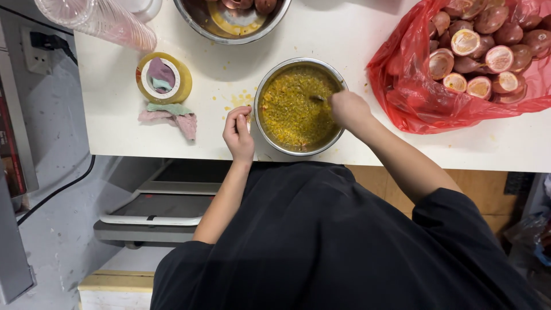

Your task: Scooping pulp from halved passion fruits into a bowl using a spoon.

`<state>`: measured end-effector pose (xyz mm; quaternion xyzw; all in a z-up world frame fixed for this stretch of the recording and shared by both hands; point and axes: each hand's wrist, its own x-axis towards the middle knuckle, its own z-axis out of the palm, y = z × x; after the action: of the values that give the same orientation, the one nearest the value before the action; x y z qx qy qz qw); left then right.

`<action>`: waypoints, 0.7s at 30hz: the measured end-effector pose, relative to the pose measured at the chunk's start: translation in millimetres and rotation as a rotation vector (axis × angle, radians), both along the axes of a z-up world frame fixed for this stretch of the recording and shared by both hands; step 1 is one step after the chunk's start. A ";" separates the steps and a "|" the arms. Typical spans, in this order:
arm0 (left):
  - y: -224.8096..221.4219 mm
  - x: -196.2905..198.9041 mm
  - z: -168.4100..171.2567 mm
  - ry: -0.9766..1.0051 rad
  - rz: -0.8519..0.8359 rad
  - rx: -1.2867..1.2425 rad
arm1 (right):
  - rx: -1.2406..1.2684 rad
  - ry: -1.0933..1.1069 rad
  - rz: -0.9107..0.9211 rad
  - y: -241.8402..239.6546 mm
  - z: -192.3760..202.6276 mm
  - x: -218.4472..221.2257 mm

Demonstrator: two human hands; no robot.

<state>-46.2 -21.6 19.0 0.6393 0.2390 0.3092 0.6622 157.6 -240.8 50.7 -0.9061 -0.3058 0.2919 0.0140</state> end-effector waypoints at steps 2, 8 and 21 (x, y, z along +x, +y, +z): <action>0.1 -1.5 0.1 -0.007 0.008 0.006 | -0.052 0.064 0.045 -6.5 -12.1 -10.0; 2.8 -1.6 -2.1 0.023 0.012 -0.063 | 0.135 0.172 0.096 -5.5 35.5 -34.6; -10.2 35.2 -11.7 0.038 -0.341 -0.661 | 0.609 0.124 -0.469 -42.5 -26.6 -52.7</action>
<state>-11.0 -31.8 7.3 0.4272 0.2282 0.0888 0.8704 104.9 -283.3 24.1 -0.8865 -0.1614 0.2309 0.3671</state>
